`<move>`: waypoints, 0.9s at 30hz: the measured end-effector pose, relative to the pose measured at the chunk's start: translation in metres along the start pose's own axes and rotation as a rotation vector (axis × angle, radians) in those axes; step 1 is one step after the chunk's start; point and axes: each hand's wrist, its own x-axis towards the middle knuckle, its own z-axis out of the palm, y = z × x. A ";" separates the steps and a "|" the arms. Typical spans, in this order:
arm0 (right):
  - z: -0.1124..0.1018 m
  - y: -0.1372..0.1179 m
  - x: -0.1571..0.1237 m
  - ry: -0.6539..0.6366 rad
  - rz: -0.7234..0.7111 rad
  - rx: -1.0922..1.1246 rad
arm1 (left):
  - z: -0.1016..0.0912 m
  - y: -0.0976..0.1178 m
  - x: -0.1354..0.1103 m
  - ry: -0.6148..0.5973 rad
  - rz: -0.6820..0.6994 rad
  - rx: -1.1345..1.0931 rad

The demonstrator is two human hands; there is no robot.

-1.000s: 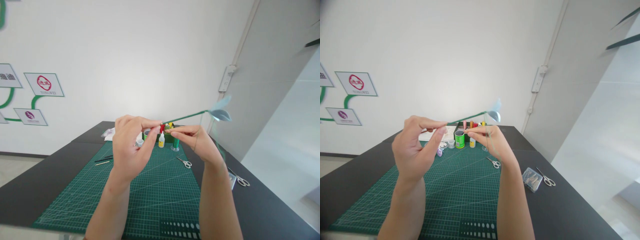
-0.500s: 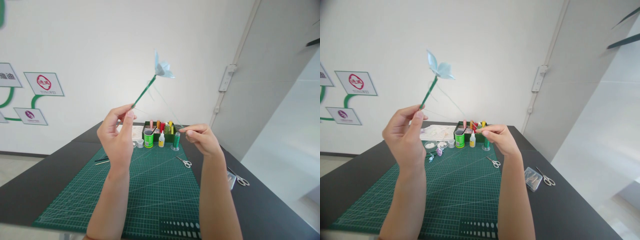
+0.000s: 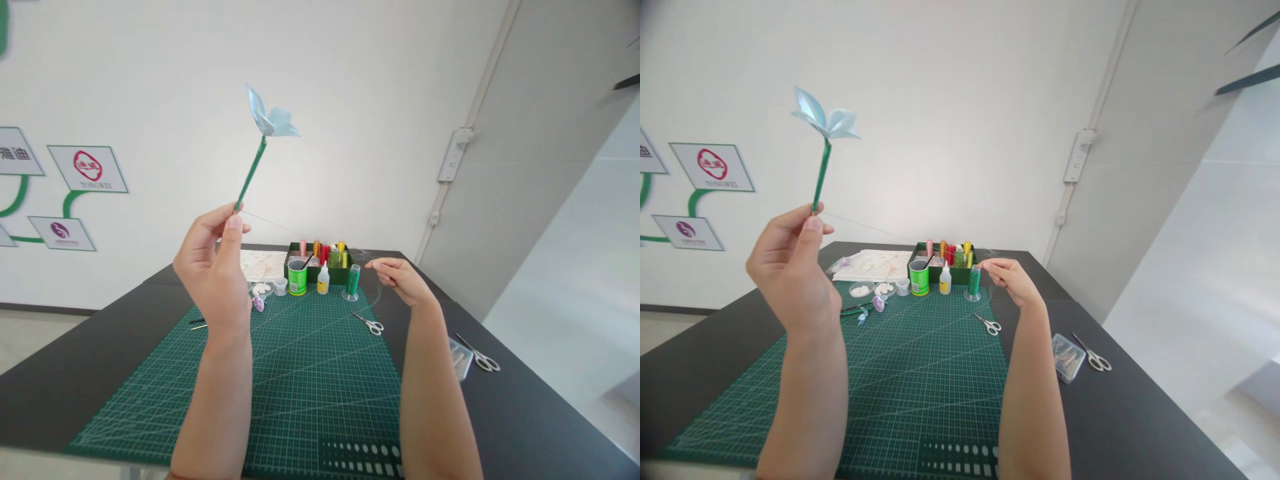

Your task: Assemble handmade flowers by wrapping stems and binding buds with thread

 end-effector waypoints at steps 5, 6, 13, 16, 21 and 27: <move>-0.021 0.009 -0.003 0.138 0.092 -0.303 | -0.006 0.001 0.007 0.010 0.013 -0.076; -0.024 0.011 -0.003 0.175 0.129 -0.409 | -0.005 0.001 0.006 0.000 0.011 -0.069; -0.047 0.028 0.006 0.345 0.404 -0.838 | -0.004 0.001 0.005 -0.021 0.015 -0.030; -0.058 0.033 0.002 0.361 0.479 -0.895 | -0.010 -0.002 0.011 -0.013 0.016 -0.034; -0.068 0.038 -0.008 0.310 0.556 -0.913 | -0.019 -0.007 0.024 0.062 -0.014 0.014; -0.068 0.043 -0.008 0.217 0.665 -0.955 | -0.025 -0.004 0.031 0.156 0.017 0.054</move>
